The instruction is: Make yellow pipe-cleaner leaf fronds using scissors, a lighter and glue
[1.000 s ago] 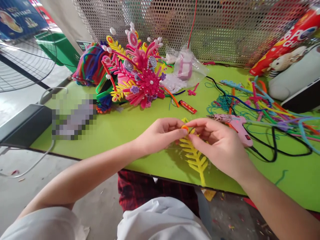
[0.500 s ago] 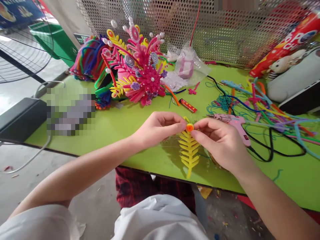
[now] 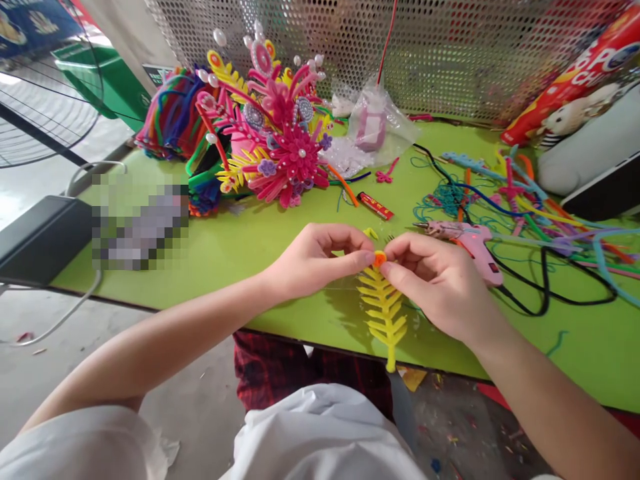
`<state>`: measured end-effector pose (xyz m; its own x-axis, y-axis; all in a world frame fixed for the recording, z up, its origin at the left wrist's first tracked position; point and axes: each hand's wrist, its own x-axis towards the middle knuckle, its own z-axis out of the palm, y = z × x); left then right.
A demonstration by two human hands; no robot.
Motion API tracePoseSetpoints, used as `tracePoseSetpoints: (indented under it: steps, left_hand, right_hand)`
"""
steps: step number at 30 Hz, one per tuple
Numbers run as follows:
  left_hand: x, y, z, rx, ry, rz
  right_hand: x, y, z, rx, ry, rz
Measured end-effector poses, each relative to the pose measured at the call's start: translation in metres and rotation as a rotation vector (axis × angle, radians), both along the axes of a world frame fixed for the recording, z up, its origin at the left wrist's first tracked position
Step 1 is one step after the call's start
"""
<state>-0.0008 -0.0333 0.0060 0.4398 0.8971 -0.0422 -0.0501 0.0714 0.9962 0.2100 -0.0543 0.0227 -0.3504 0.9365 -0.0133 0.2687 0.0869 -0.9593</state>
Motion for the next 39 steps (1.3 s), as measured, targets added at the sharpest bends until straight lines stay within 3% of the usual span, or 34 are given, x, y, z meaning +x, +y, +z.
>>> tracePoseSetpoints:
  steps: [16,23,30,39]
  left_hand:
    - [0.01,-0.014,-0.002,0.266,0.227,0.227]
    - [0.007,-0.004,-0.001,0.102,0.146,0.157]
    - [0.008,-0.006,-0.005,0.154,0.119,0.127]
    - [0.006,-0.004,-0.002,0.048,-0.057,-0.008]
  right_hand:
    - [-0.008,-0.008,-0.002,0.213,-0.112,-0.059]
    - [-0.004,-0.005,-0.003,0.201,-0.068,-0.178]
    - [-0.006,-0.005,-0.004,0.166,-0.064,-0.144]
    - [-0.004,-0.004,-0.001,0.097,-0.017,-0.111]
